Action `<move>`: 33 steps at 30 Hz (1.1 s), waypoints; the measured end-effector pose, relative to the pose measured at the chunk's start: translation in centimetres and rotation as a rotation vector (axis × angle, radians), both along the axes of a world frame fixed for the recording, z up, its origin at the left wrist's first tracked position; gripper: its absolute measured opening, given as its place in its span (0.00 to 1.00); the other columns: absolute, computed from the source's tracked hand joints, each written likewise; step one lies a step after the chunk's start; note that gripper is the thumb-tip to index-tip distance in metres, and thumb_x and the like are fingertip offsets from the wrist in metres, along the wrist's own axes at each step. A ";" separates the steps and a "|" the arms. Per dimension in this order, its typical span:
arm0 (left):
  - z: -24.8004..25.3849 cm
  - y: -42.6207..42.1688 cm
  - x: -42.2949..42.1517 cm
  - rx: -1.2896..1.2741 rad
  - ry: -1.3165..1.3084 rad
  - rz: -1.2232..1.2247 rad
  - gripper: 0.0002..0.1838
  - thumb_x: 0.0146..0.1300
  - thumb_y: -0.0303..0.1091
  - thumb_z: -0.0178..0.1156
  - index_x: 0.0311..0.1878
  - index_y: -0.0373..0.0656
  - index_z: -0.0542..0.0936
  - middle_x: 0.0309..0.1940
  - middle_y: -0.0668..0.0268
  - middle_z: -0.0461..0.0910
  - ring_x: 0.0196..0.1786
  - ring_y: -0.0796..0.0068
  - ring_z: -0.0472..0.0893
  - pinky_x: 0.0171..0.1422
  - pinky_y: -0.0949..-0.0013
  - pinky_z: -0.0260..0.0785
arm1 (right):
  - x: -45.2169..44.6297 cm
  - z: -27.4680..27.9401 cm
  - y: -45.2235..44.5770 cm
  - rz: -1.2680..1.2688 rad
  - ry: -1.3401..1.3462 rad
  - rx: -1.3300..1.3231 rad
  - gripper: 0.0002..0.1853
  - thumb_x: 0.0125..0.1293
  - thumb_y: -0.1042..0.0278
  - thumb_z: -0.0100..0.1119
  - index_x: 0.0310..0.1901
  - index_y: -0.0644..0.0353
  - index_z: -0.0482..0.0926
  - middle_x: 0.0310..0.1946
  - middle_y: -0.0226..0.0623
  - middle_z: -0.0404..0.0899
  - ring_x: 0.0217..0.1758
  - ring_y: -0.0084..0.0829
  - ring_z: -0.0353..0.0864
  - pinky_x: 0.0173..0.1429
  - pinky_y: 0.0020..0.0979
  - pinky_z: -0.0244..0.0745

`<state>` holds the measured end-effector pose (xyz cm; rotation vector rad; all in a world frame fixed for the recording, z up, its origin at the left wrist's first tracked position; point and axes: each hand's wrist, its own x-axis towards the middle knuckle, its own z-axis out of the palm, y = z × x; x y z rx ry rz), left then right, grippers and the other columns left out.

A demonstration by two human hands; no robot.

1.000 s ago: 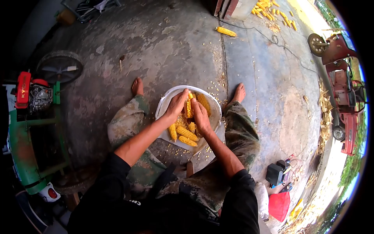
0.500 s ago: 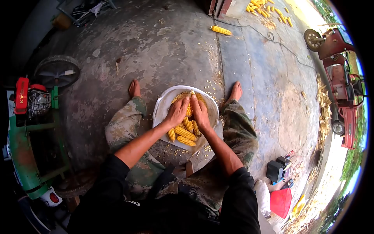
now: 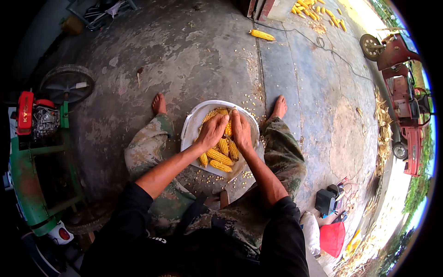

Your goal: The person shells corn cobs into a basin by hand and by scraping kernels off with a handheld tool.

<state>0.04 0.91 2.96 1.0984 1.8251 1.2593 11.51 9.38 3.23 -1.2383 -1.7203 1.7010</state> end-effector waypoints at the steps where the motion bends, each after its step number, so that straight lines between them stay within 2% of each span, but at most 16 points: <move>1: -0.2 0.0 0.3 0.000 -0.001 0.001 0.20 0.77 0.44 0.48 0.39 0.34 0.74 0.32 0.50 0.80 0.37 0.49 0.81 0.41 0.54 0.70 | 0.0 -0.3 0.0 0.011 0.002 0.089 0.29 0.78 0.45 0.41 0.39 0.70 0.76 0.27 0.40 0.73 0.33 0.29 0.71 0.40 0.37 0.68; 3: -0.6 -0.3 1.3 0.005 0.030 0.056 0.21 0.76 0.49 0.47 0.43 0.36 0.73 0.33 0.44 0.79 0.39 0.41 0.80 0.42 0.46 0.70 | 0.1 -1.3 -0.1 0.022 -0.038 0.095 0.30 0.77 0.44 0.41 0.38 0.70 0.76 0.27 0.43 0.74 0.33 0.31 0.72 0.41 0.38 0.69; 4: -0.9 -0.3 1.3 -0.002 0.072 0.032 0.19 0.76 0.46 0.47 0.45 0.37 0.70 0.33 0.41 0.79 0.38 0.38 0.79 0.41 0.43 0.69 | 0.1 -1.8 -0.1 0.031 -0.077 0.101 0.31 0.77 0.44 0.40 0.36 0.71 0.76 0.26 0.46 0.75 0.33 0.34 0.73 0.41 0.40 0.69; 5: -0.9 -0.3 1.3 -0.005 0.072 0.032 0.19 0.76 0.46 0.47 0.45 0.37 0.70 0.33 0.41 0.79 0.38 0.38 0.79 0.41 0.43 0.69 | 0.1 -1.8 -0.2 0.031 -0.078 0.099 0.31 0.77 0.44 0.40 0.36 0.71 0.76 0.26 0.46 0.75 0.33 0.34 0.73 0.41 0.40 0.69; 7: -0.8 -0.3 1.4 -0.036 0.167 0.026 0.16 0.77 0.43 0.45 0.42 0.37 0.70 0.32 0.41 0.78 0.37 0.36 0.78 0.39 0.42 0.69 | 0.1 -1.7 -0.3 0.051 -0.113 0.122 0.29 0.79 0.47 0.39 0.33 0.69 0.73 0.24 0.34 0.67 0.32 0.25 0.64 0.37 0.34 0.64; 11: -1.6 -0.2 1.4 0.001 0.230 0.039 0.14 0.76 0.40 0.45 0.41 0.37 0.69 0.30 0.41 0.77 0.37 0.35 0.78 0.38 0.41 0.68 | 0.2 -2.7 -0.3 0.026 -0.124 0.178 0.30 0.79 0.46 0.38 0.32 0.69 0.73 0.23 0.36 0.66 0.31 0.25 0.64 0.38 0.35 0.65; 14: -2.5 -0.3 1.1 0.000 0.181 0.070 0.11 0.75 0.35 0.47 0.40 0.37 0.69 0.27 0.43 0.75 0.36 0.37 0.77 0.37 0.45 0.67 | 0.3 -2.0 -0.2 0.026 -0.173 0.106 0.31 0.78 0.45 0.38 0.33 0.70 0.74 0.23 0.37 0.68 0.31 0.27 0.66 0.38 0.35 0.66; 16: -2.7 -0.4 1.1 0.077 0.215 0.078 0.13 0.76 0.37 0.46 0.39 0.37 0.70 0.25 0.45 0.75 0.34 0.39 0.78 0.35 0.46 0.67 | 0.1 -1.5 0.0 0.026 -0.202 0.159 0.33 0.76 0.42 0.41 0.36 0.72 0.78 0.26 0.56 0.76 0.32 0.47 0.77 0.43 0.47 0.69; 17: -2.1 -0.4 1.0 0.079 0.215 0.075 0.13 0.76 0.37 0.46 0.39 0.37 0.70 0.25 0.45 0.75 0.34 0.39 0.78 0.35 0.46 0.67 | 0.0 -1.2 0.1 0.023 -0.202 0.161 0.33 0.76 0.42 0.41 0.36 0.72 0.78 0.26 0.56 0.76 0.32 0.47 0.77 0.43 0.47 0.69; 19: -0.8 -0.4 0.8 -0.059 -0.004 0.030 0.16 0.77 0.40 0.45 0.38 0.37 0.70 0.25 0.48 0.75 0.33 0.41 0.79 0.35 0.48 0.67 | -0.1 -0.6 0.3 -0.033 -0.118 0.130 0.32 0.75 0.43 0.42 0.36 0.72 0.78 0.26 0.56 0.76 0.32 0.45 0.77 0.43 0.46 0.69; 21: -0.4 -0.6 1.3 -0.076 -0.029 -0.016 0.18 0.78 0.44 0.44 0.40 0.37 0.70 0.24 0.49 0.75 0.32 0.43 0.79 0.35 0.49 0.67 | 0.3 -1.6 0.8 -0.023 -0.133 0.092 0.32 0.75 0.43 0.43 0.36 0.72 0.77 0.26 0.56 0.75 0.32 0.44 0.77 0.43 0.45 0.69; 23: -0.9 -0.6 1.9 -0.003 0.036 -0.039 0.19 0.77 0.46 0.44 0.40 0.36 0.68 0.26 0.41 0.76 0.34 0.35 0.77 0.35 0.42 0.66 | 0.5 -2.0 1.0 -0.006 -0.148 0.053 0.31 0.75 0.43 0.44 0.37 0.71 0.77 0.26 0.55 0.75 0.32 0.44 0.76 0.42 0.45 0.69; 28: -1.8 -0.9 1.8 0.000 0.073 -0.076 0.16 0.77 0.42 0.44 0.42 0.37 0.66 0.26 0.40 0.77 0.33 0.34 0.78 0.35 0.41 0.67 | 0.6 -2.0 0.7 0.051 -0.142 0.194 0.30 0.75 0.43 0.45 0.38 0.71 0.77 0.26 0.57 0.75 0.32 0.48 0.76 0.42 0.46 0.69; 33: -2.3 -1.1 1.6 0.007 0.107 -0.115 0.13 0.76 0.37 0.45 0.43 0.35 0.66 0.26 0.39 0.75 0.33 0.34 0.77 0.36 0.40 0.67 | 0.6 -1.3 0.6 0.084 -0.218 0.189 0.30 0.75 0.44 0.44 0.39 0.70 0.77 0.28 0.60 0.75 0.34 0.55 0.78 0.42 0.49 0.69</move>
